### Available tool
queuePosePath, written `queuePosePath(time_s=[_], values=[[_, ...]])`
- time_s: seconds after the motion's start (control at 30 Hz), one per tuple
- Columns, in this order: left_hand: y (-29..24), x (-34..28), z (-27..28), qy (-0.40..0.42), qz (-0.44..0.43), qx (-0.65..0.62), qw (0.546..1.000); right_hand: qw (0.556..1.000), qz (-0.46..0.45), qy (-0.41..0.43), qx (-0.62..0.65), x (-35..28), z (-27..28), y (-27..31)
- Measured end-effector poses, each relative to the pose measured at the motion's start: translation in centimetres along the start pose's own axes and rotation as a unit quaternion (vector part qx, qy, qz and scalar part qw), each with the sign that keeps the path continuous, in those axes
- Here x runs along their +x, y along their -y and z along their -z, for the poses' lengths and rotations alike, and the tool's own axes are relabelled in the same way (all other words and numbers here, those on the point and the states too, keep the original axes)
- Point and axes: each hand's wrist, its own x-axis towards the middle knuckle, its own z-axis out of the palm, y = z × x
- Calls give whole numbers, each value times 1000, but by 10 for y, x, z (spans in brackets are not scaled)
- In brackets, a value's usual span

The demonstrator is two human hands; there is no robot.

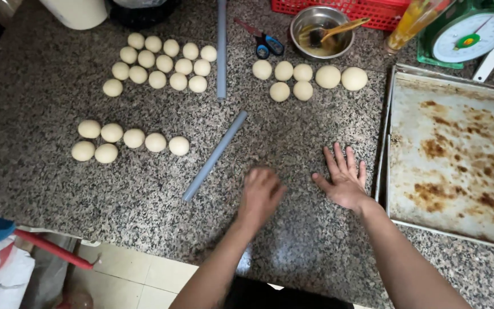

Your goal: Placing pre-portioned dough balls onto a baking tray in an organized grid pattern

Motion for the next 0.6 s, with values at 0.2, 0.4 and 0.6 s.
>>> queuePosePath(time_s=[0.2,0.4,0.6], values=[[36,-17,9,-12,3,27,1000,1000,1,2,14,1,-2,-2],[-5,-18,7,6,0,11,1000,1000,7,-4,14,3,-5,-5],[21,-22,19,-61,27,27,997,999,18,0,42,-2,-1,-3]])
